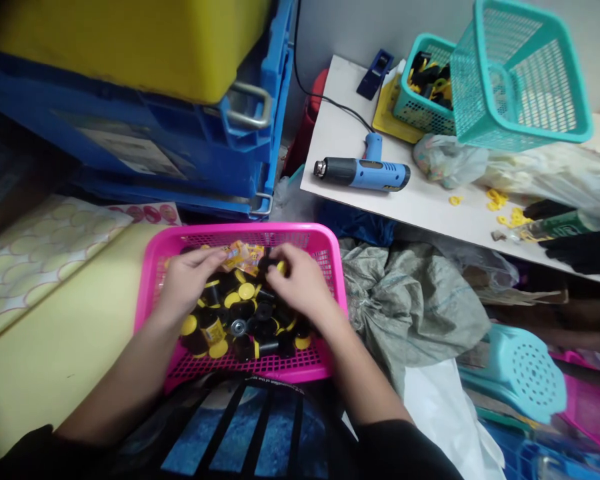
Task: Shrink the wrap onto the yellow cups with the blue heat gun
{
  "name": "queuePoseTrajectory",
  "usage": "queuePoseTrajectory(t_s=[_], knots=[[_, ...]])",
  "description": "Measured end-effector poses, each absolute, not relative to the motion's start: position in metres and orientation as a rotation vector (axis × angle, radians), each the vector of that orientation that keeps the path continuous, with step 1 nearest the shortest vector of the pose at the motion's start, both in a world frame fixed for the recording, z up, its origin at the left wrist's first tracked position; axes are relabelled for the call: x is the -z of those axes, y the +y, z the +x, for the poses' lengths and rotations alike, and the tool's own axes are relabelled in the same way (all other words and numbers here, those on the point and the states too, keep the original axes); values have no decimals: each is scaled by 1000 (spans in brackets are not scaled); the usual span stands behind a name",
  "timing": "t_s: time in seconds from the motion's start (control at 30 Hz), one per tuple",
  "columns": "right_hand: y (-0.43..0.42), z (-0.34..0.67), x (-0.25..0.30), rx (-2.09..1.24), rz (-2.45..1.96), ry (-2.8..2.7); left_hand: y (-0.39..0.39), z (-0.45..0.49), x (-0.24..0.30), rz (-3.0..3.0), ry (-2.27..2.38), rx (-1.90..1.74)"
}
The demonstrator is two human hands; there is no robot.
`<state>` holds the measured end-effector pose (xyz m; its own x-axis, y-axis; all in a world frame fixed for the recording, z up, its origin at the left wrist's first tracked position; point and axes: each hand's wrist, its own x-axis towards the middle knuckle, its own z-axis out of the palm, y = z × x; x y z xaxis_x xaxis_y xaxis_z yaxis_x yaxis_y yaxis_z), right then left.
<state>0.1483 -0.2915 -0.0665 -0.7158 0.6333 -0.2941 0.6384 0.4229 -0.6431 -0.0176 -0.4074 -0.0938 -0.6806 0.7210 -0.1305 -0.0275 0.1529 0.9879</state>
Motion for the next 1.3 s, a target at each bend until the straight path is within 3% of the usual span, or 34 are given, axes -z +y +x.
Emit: queuePoseTrajectory(t_s=[0.13, 0.23, 0.8, 1.3], knots=[[-278, 159, 64, 2358, 1203, 2298, -409, -18, 98, 741, 1764, -1578], [-278, 156, 65, 2626, 1101, 2126, -407, -16, 100, 784, 1725, -1578], [-279, 151, 75, 2437, 874, 2307, -404, -8, 91, 836, 1583, -1474], [-287, 140, 84, 2793, 723, 1579, -402, 12, 79, 640, 1284, -1664]])
